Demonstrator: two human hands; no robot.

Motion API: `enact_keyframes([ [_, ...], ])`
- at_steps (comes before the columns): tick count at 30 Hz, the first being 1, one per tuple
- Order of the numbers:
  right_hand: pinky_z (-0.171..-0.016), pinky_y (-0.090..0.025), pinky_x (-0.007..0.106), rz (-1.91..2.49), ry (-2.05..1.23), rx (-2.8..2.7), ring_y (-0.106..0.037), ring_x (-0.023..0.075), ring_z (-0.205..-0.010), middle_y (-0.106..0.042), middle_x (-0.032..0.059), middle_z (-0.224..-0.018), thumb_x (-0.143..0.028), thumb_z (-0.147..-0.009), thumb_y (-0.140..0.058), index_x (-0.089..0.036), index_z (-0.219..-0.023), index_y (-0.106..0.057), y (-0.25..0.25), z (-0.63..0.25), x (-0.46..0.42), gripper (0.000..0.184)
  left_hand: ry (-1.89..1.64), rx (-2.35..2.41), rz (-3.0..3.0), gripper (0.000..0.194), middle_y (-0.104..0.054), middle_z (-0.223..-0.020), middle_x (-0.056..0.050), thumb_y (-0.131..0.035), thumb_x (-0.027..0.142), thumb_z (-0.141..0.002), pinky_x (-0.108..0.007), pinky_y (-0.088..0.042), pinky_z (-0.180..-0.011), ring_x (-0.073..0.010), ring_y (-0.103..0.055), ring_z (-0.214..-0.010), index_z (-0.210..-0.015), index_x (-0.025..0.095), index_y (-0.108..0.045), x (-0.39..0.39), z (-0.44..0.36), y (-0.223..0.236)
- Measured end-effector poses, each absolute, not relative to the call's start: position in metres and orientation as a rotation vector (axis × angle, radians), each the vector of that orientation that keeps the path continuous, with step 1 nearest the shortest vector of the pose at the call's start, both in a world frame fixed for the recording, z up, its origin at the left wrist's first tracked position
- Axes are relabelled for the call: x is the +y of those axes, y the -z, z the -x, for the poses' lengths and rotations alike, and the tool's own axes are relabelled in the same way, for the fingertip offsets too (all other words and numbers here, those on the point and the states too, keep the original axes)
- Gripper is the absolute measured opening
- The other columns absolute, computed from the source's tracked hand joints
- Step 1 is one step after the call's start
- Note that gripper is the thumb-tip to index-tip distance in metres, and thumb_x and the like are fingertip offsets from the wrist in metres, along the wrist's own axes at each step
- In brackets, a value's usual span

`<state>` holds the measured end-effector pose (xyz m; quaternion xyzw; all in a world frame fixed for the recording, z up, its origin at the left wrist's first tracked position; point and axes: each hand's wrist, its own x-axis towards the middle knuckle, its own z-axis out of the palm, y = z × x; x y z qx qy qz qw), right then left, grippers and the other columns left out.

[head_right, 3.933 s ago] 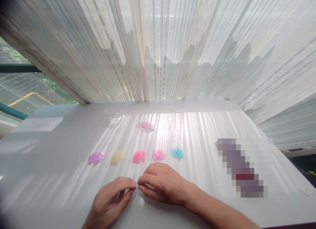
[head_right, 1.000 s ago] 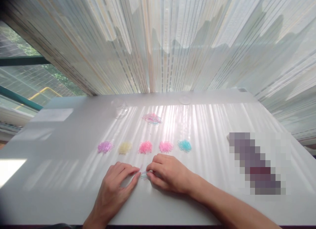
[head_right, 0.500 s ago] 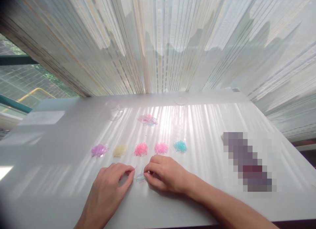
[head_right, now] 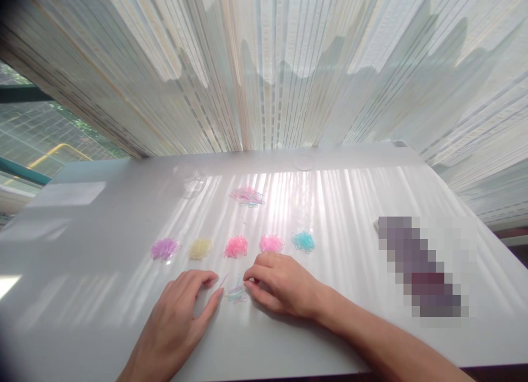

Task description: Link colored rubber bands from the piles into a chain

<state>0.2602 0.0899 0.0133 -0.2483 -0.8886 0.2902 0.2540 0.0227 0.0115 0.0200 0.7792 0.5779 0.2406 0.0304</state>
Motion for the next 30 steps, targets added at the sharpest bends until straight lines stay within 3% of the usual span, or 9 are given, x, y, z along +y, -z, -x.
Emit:
enact_keyframes([
  [8,-0.064,-0.047,0.027,0.662,-0.794,-2.418,-0.058,0.0156,-0.070,-0.065,0.0043,-0.078,-0.023,-0.102,-0.050,-0.017,-0.099,-0.071,-0.013,-0.260,0.090,0.022,-0.632,1.762,-2.369,0.020,-0.065,-0.080,0.000,-0.045,0.017,-0.103,-0.034,-0.039,-0.066,-0.0210,-0.063,-0.071,-0.089,0.023,-0.058,0.012,-0.020,-0.017],
  [15,-0.068,-0.051,0.027,0.626,-0.816,-2.360,-0.063,0.0164,-0.076,-0.071,0.0071,-0.088,-0.028,-0.103,-0.055,-0.017,-0.110,-0.069,-0.015,-0.260,0.088,0.019,-0.661,1.517,-2.299,0.020,-0.066,-0.081,0.000,-0.043,0.015,-0.103,-0.031,-0.048,-0.063,-0.0181,-0.063,-0.068,-0.092,0.022,-0.058,0.016,-0.027,-0.026],
  [22,-0.068,-0.050,0.027,0.608,-0.753,-2.392,-0.063,0.0153,-0.073,-0.071,0.0051,-0.083,-0.026,-0.105,-0.053,-0.018,-0.099,-0.070,-0.018,-0.262,0.089,0.019,-0.713,1.406,-2.204,0.019,-0.068,-0.082,-0.001,-0.044,0.015,-0.103,-0.027,-0.053,-0.064,-0.0164,-0.067,-0.070,-0.094,0.022,-0.060,0.023,-0.037,-0.033],
  [30,-0.068,-0.051,0.028,0.668,-0.722,-2.326,-0.063,0.0162,-0.075,-0.072,0.0048,-0.083,-0.021,-0.103,-0.056,-0.019,-0.097,-0.069,-0.025,-0.268,0.093,0.014,-0.949,1.319,-2.053,0.012,-0.069,-0.085,0.000,-0.057,0.013,-0.100,-0.023,-0.053,-0.067,-0.0120,-0.059,-0.067,-0.102,0.023,-0.064,0.024,-0.035,-0.025],
])
